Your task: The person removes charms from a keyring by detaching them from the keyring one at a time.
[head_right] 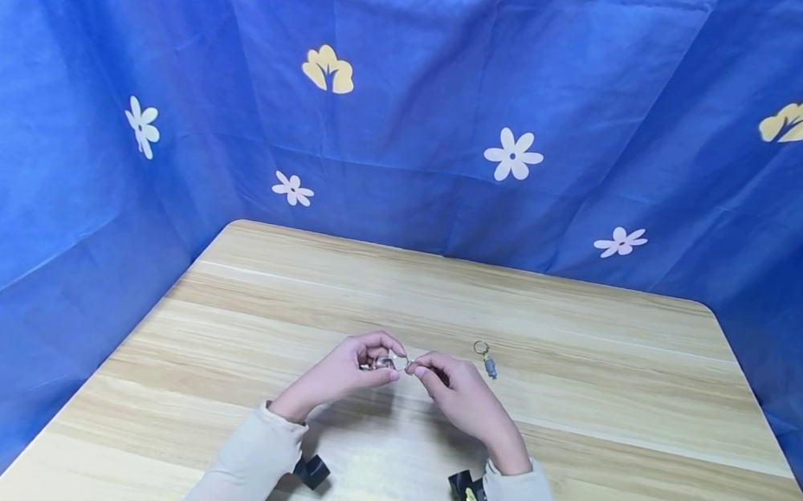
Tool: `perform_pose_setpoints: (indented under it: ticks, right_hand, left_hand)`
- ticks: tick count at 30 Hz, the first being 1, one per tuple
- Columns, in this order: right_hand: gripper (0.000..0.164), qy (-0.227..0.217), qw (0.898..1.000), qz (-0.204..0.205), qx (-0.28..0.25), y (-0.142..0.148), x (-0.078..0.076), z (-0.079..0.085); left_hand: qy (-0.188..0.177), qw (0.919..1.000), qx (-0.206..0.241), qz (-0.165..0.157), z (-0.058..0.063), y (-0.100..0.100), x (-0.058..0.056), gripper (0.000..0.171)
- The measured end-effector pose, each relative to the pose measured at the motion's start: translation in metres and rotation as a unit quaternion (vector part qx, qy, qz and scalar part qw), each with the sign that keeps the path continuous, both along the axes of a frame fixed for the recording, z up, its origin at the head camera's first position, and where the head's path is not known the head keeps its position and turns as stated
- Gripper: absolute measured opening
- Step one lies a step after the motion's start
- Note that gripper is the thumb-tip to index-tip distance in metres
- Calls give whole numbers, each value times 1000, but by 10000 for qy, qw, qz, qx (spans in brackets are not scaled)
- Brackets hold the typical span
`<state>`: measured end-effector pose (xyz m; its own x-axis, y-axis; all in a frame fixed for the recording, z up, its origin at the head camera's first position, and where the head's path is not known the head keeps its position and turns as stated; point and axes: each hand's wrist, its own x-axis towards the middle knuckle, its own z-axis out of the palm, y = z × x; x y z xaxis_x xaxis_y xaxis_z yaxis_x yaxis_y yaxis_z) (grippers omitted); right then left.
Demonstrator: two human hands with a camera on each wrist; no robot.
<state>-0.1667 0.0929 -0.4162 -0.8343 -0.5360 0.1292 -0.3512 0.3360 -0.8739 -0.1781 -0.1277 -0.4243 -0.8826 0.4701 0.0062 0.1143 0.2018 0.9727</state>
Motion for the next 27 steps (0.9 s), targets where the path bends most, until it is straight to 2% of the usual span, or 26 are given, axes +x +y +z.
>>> perform_pose_setpoints:
  ticks: [6,12,20,27]
  right_hand:
    - [22,65,10000,-60,-43,-1,0,-1]
    - [18,268,9995,-175,72,-2,0,0]
    - [18,412,9988,-202,173,-1,0,2]
    - [17,283,9989,-252,264,0,0,4]
  left_hand:
    - [34,9998,151,157,-2,0,-2,30]
    - [63,9995,121,274,-3,2,-3,30]
    - [93,9990,55,426,3,5,-1,32]
    - [239,9968,-42,756,6,6,-1,28]
